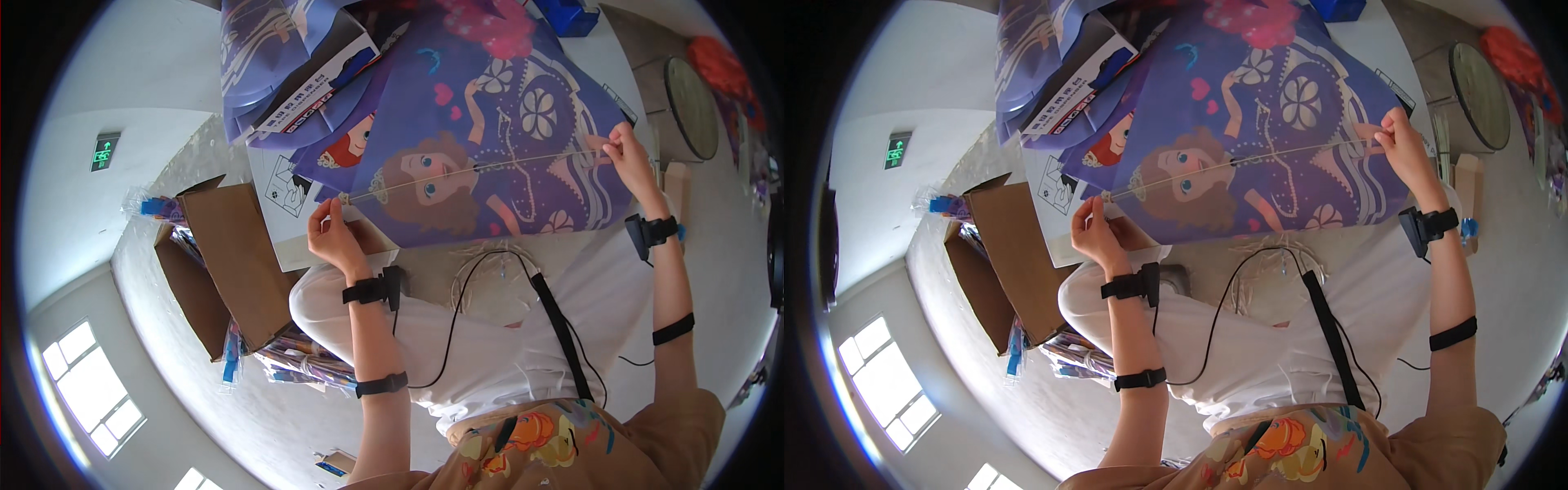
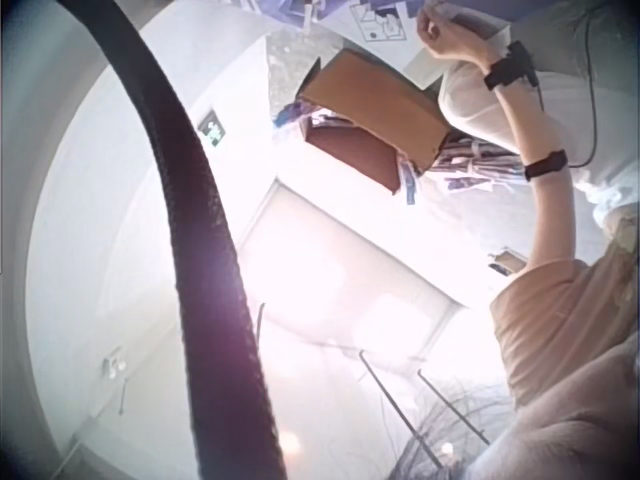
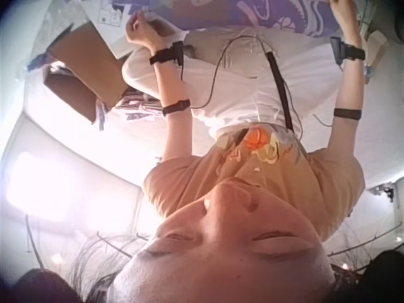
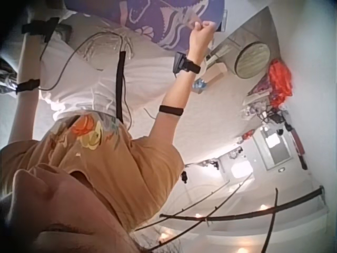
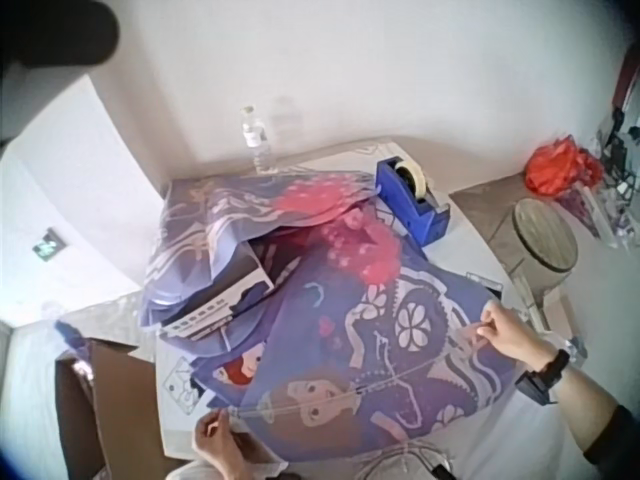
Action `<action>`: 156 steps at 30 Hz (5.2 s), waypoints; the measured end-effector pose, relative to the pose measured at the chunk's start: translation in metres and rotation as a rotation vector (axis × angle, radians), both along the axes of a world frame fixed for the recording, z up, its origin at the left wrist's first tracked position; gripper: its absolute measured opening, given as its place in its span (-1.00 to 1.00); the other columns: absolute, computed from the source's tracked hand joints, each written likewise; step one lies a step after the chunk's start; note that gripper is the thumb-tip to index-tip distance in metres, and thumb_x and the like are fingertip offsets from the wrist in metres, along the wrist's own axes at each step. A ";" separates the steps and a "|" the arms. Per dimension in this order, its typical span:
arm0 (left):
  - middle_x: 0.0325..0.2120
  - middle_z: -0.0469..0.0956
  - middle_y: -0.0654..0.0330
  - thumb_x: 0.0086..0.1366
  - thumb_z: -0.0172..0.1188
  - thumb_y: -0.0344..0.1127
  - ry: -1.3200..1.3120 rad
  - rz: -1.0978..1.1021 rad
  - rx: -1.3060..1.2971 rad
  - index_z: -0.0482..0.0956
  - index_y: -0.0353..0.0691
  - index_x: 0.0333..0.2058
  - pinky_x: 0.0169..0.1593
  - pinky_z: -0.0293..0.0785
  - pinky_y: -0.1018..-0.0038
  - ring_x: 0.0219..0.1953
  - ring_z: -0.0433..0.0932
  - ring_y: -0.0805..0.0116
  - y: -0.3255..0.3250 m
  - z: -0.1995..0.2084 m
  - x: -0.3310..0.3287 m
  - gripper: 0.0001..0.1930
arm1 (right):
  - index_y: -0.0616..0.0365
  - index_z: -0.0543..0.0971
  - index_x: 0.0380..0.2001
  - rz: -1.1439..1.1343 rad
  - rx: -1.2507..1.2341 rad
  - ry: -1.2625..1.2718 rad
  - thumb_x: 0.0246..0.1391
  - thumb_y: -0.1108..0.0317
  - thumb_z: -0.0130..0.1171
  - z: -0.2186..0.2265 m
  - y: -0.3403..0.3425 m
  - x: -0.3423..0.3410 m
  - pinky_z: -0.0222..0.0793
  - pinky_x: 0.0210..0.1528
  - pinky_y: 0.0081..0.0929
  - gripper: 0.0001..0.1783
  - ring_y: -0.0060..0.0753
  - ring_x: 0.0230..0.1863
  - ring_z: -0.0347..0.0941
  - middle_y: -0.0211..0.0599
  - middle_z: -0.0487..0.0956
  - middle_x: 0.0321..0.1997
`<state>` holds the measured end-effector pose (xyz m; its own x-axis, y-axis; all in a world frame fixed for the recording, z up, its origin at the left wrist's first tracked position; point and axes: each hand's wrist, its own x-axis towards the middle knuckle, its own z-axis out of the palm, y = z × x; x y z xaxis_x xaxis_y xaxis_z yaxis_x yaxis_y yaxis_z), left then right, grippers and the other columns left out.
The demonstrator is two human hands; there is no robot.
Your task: The recorder is assembling decorative kites by inserting support rods and securing them with tape.
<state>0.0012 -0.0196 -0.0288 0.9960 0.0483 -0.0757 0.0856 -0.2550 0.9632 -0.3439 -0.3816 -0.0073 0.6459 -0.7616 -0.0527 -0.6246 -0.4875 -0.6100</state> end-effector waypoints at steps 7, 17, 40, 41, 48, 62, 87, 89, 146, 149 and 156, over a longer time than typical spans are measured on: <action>-0.51 0.59 0.33 0.14 0.36 -0.46 -0.021 0.001 0.080 0.65 -0.33 -0.36 -0.44 0.35 0.67 -0.52 0.43 0.62 -0.002 -0.002 -0.003 -0.90 | 0.13 0.24 -0.27 0.007 -0.096 0.007 0.12 0.55 0.15 0.003 0.007 0.004 0.40 -0.32 -0.35 -0.72 -0.12 -0.43 0.45 -0.12 0.44 -0.45; -0.50 0.62 0.32 0.13 0.39 -0.39 -0.229 -0.024 0.206 0.68 -0.28 -0.37 -0.44 0.36 0.59 -0.52 0.40 0.56 -0.004 -0.010 -0.004 -0.88 | 0.18 0.27 -0.31 -0.036 -0.291 -0.019 0.09 0.58 0.11 -0.017 0.005 0.000 0.37 -0.37 -0.24 -0.78 0.03 -0.43 0.45 -0.06 0.40 -0.46; -0.50 0.59 0.33 0.14 0.37 -0.42 -0.130 0.023 0.119 0.65 -0.31 -0.36 -0.48 0.34 0.65 -0.56 0.38 0.61 0.003 -0.010 0.000 -0.88 | 0.13 0.41 -0.14 -0.161 0.270 -0.711 0.24 0.28 0.15 0.043 0.122 0.112 0.41 -0.18 -0.56 -0.78 -0.52 -0.16 0.49 -0.36 0.51 -0.20; -0.50 0.59 0.33 0.14 0.37 -0.42 -0.134 0.027 0.128 0.65 -0.31 -0.36 -0.48 0.34 0.65 -0.56 0.38 0.61 0.002 -0.012 -0.001 -0.88 | 0.13 0.40 -0.12 -0.162 0.456 -0.739 0.26 0.26 0.14 0.048 0.143 0.131 0.42 -0.15 -0.58 -0.76 -0.52 -0.12 0.51 -0.32 0.54 -0.15; -0.50 0.59 0.31 0.14 0.36 -0.43 -0.113 0.008 0.060 0.65 -0.33 -0.36 -0.46 0.37 0.64 -0.55 0.41 0.58 -0.007 -0.005 -0.006 -0.88 | 0.17 0.41 0.04 -0.086 1.282 -1.062 0.37 0.19 -0.07 0.021 0.236 0.239 0.34 0.20 -0.38 -0.67 -0.34 0.17 0.41 -0.16 0.48 0.11; -0.54 0.57 0.31 0.15 0.35 -0.41 -0.125 0.007 0.133 0.63 -0.34 -0.36 -0.50 0.34 0.61 -0.58 0.40 0.59 0.000 -0.001 -0.005 -0.87 | 0.34 0.30 0.18 -0.435 0.942 -1.149 0.35 0.09 -0.08 -0.007 0.126 0.083 0.10 0.40 -0.21 -0.45 -0.13 0.33 0.25 0.02 0.37 0.25; -0.26 0.42 0.26 0.22 0.20 -0.62 0.082 -0.126 -0.754 0.38 -0.24 -0.11 -0.09 0.49 0.53 -0.09 0.50 0.38 0.009 0.073 -0.040 -0.70 | 0.20 0.38 0.14 0.842 0.331 -0.514 -0.06 0.65 0.00 0.114 0.220 0.284 0.22 0.27 -0.33 -0.41 -0.19 0.19 0.38 -0.12 0.46 0.15; -0.23 0.42 0.23 0.19 0.17 -0.67 0.014 -0.196 -0.804 0.36 -0.27 -0.07 -0.02 0.48 0.49 -0.04 0.49 0.33 0.010 0.105 -0.056 -0.65 | 0.21 0.37 0.16 1.047 0.483 -0.372 -0.16 0.64 0.08 0.145 0.212 0.286 0.18 0.29 -0.33 -0.32 -0.23 0.19 0.37 -0.11 0.49 0.13; -0.04 0.53 0.26 0.42 0.05 -0.21 1.178 -0.657 -0.928 0.35 -0.20 0.16 0.06 0.47 0.34 0.00 0.51 0.34 0.013 0.039 -0.289 -0.60 | 0.16 0.40 0.13 0.454 -0.428 -0.153 -0.19 0.48 0.28 0.150 0.262 0.031 0.20 0.23 -0.11 -0.31 -0.05 0.27 0.25 -0.13 0.41 0.18; 0.06 0.47 0.24 0.40 0.10 -0.11 1.251 -0.718 -1.218 0.34 -0.15 0.16 0.12 0.43 0.34 0.12 0.44 0.28 0.033 0.000 -0.297 -0.56 | 0.24 0.31 0.22 0.673 -0.686 0.074 -0.13 0.28 0.30 0.113 0.274 0.108 0.10 0.30 -0.08 -0.21 -0.10 0.36 0.15 0.00 0.36 0.21; -0.19 0.61 0.19 0.31 0.12 -0.46 1.260 -0.411 -0.907 0.49 -0.28 -0.06 -0.15 0.57 0.44 -0.19 0.61 0.36 0.003 0.026 -0.306 -0.77 | 0.16 0.53 -0.27 0.715 -0.537 0.321 -0.07 0.35 0.17 0.077 0.261 0.172 0.36 -0.09 -0.18 -0.76 -0.22 -0.24 0.54 -0.33 0.56 -0.36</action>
